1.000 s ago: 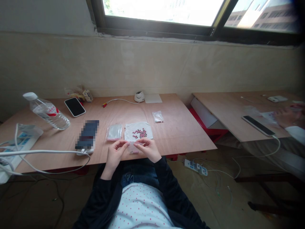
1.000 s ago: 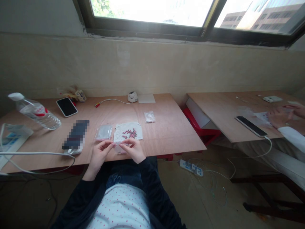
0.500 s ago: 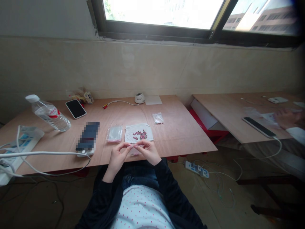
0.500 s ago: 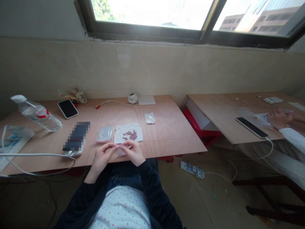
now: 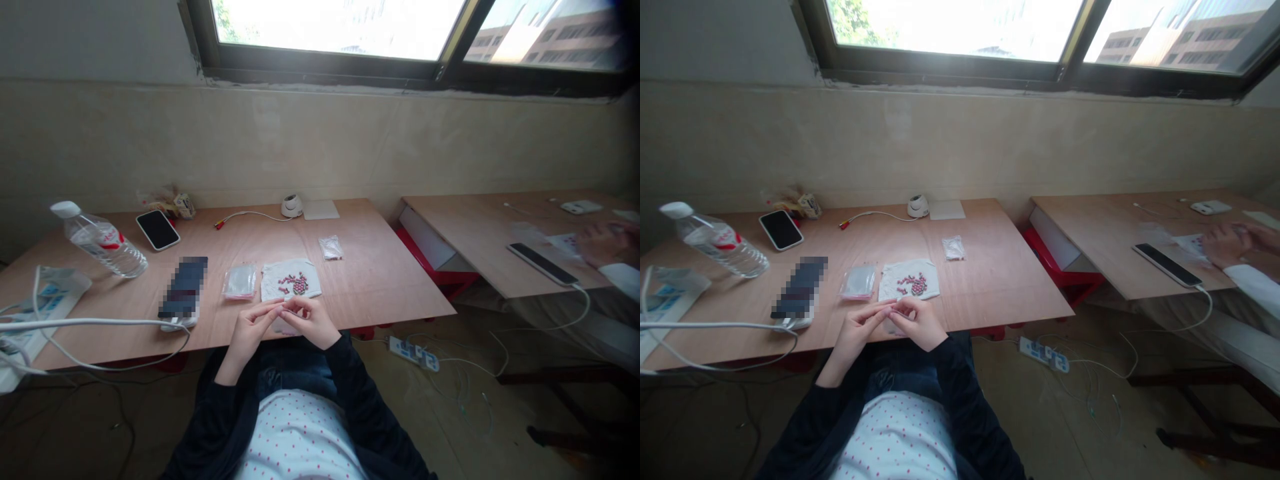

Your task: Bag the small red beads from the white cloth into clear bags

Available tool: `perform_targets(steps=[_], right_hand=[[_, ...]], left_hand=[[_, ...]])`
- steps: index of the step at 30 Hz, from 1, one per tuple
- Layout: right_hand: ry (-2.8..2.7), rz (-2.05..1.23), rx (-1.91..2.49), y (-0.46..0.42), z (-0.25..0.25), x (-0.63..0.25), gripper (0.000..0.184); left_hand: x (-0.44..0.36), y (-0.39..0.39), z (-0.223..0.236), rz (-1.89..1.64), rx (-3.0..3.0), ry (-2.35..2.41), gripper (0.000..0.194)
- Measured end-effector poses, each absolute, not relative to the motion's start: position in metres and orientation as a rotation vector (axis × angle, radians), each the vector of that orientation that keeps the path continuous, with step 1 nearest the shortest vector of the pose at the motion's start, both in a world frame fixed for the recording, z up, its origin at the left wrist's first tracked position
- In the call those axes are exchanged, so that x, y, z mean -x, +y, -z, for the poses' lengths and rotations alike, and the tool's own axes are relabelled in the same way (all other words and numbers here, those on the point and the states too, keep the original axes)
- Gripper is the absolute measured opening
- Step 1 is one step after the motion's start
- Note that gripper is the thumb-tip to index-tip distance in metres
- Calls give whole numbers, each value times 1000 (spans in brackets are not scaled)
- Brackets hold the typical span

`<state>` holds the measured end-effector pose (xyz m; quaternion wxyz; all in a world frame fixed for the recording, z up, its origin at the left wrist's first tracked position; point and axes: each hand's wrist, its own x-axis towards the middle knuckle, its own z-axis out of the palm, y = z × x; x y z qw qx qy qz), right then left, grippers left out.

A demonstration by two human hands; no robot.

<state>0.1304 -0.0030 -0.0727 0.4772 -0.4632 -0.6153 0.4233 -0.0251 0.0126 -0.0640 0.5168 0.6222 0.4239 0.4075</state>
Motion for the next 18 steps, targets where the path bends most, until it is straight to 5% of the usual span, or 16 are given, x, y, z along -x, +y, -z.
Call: perform_targets(steps=[18], right_hand=[[-1508, -968, 1237, 1, 87, -144, 58]], left_hand=[[17, 7, 63, -960, -1731, 1065, 24]])
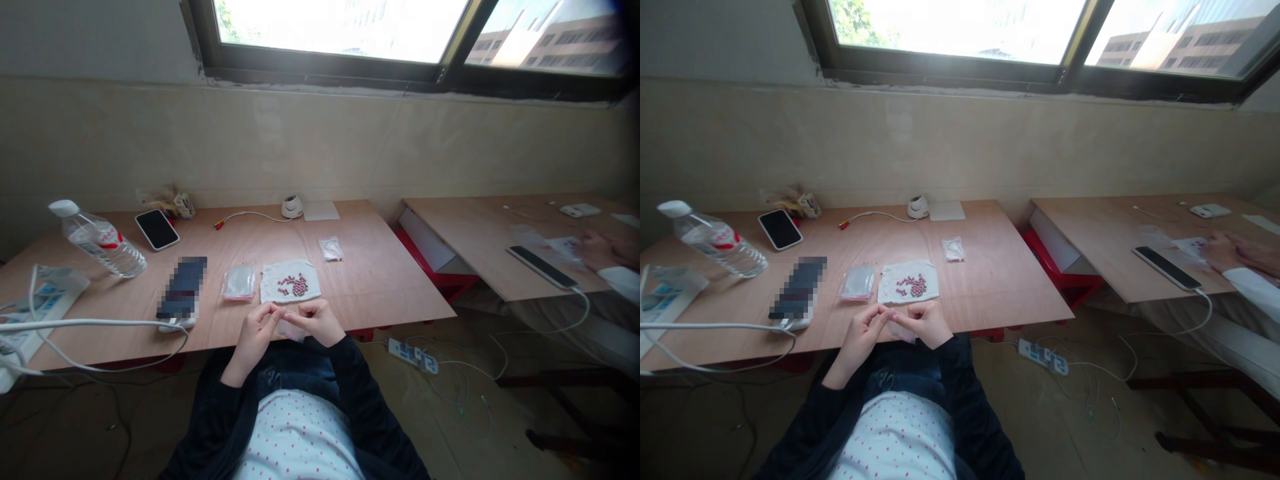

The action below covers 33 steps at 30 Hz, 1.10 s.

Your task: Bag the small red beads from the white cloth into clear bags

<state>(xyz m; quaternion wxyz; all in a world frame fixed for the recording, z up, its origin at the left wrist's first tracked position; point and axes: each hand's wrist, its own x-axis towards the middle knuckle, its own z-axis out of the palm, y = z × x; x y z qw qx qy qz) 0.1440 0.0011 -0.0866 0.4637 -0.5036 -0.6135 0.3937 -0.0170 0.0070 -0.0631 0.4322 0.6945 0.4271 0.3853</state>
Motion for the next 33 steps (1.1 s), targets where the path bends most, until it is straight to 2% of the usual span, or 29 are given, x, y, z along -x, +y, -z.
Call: perform_targets(steps=[6, 10, 16, 23, 29, 33], right_hand=[[-1414, -966, 1275, 3, 89, -141, 57], [-1335, -1145, 1200, 1, 90, -138, 37], [-1326, -1293, 1114, -2, 104, -135, 30], [-1291, -1103, 1208, 7, 113, -180, 27], [-1244, -791, 1457, 51, 122, -256, 23], [-1231, -752, 1524, 89, 133, -278, 13]], left_hand=[[18, 8, 65, -997, -1676, 1089, 24], [23, 14, 67, -1112, -1547, 1133, 25], [27, 18, 74, -1159, -1394, 1099, 23], [26, 17, 73, -1085, -1371, 1029, 34], [37, 26, 78, -1209, -1310, 1206, 31], [44, 34, 81, -1265, -1304, 1290, 29]])
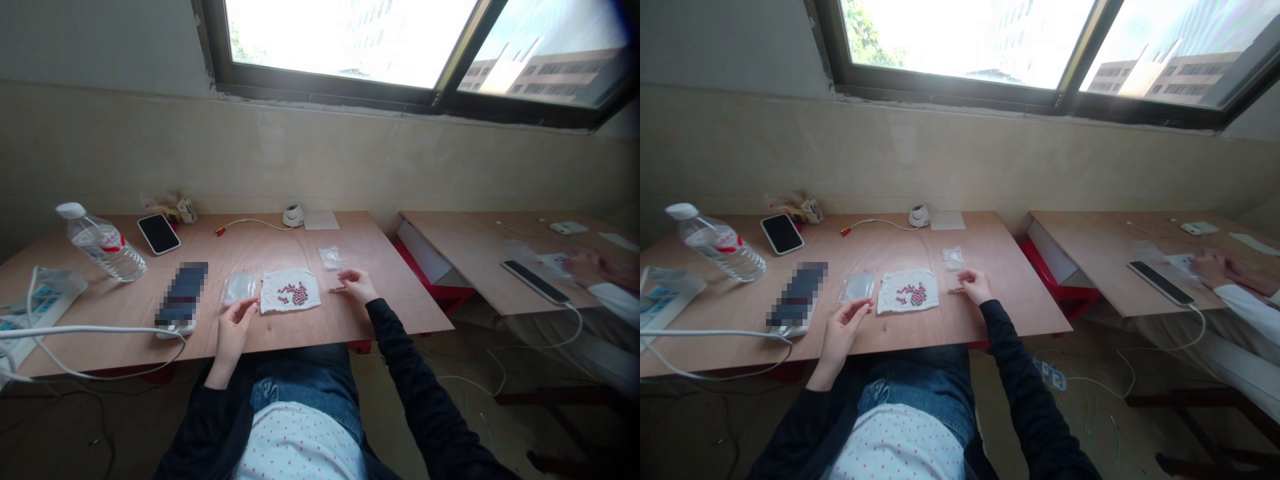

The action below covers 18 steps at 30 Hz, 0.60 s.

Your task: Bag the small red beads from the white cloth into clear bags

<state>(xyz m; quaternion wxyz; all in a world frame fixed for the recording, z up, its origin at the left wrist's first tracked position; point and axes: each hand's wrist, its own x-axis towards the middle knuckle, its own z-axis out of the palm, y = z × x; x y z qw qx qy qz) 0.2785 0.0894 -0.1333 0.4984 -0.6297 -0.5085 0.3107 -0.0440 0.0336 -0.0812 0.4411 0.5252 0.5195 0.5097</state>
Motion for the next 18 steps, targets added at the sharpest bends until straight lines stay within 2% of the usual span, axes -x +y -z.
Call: perform_targets(steps=[3, 12, 18], right_hand=[[-1225, -754, 1558, 112, 141, -281, 11], [-1200, -610, 1673, 150, 153, -289, 28], [-1197, -542, 1722, 156, 155, -288, 30]], left_hand=[[48, 37, 83, -1255, -1338, 1314, 29], [51, 37, 88, -1223, -1411, 1373, 31], [53, 39, 87, -1191, -1473, 1482, 31]])
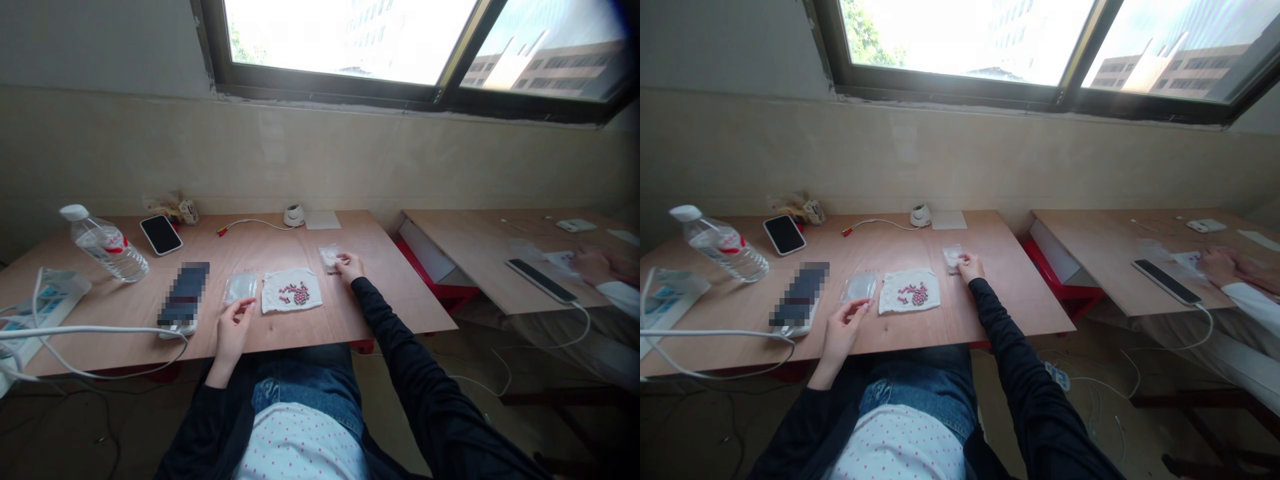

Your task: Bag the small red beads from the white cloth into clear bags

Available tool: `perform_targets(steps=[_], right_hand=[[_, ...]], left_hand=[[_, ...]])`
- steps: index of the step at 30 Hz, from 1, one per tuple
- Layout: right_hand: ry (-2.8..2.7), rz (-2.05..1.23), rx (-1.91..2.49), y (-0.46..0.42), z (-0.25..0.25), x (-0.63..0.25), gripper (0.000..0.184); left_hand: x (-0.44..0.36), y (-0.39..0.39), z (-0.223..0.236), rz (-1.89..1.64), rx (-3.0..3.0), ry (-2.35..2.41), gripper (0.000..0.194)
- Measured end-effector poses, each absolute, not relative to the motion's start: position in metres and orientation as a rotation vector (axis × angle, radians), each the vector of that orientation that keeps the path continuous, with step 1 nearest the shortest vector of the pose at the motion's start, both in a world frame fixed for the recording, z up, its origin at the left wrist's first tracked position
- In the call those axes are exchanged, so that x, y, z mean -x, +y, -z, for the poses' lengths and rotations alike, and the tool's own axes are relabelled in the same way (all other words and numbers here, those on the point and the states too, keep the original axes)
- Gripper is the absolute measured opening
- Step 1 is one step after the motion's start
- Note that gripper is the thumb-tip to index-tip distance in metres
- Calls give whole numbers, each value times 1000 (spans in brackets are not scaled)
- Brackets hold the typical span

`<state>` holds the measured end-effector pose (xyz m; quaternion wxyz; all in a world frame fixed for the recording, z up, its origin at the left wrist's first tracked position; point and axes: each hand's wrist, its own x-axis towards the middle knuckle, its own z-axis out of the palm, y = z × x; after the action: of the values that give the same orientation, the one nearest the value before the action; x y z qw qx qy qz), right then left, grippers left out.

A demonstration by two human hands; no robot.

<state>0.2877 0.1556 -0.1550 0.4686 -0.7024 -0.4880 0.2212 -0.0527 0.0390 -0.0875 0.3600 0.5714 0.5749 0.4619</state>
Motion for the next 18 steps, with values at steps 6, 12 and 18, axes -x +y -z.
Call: perform_targets(steps=[6, 12, 18], right_hand=[[-1219, -546, 1747, 161, 143, -283, 27], [-1268, -524, 1848, 163, 137, -283, 33], [-1330, -463, 2009, 164, 139, -283, 41]], left_hand=[[53, 39, 88, -1196, -1480, 1493, 30], [55, 41, 94, -1207, -1503, 1541, 32], [60, 46, 99, -1231, -1511, 1581, 31]])
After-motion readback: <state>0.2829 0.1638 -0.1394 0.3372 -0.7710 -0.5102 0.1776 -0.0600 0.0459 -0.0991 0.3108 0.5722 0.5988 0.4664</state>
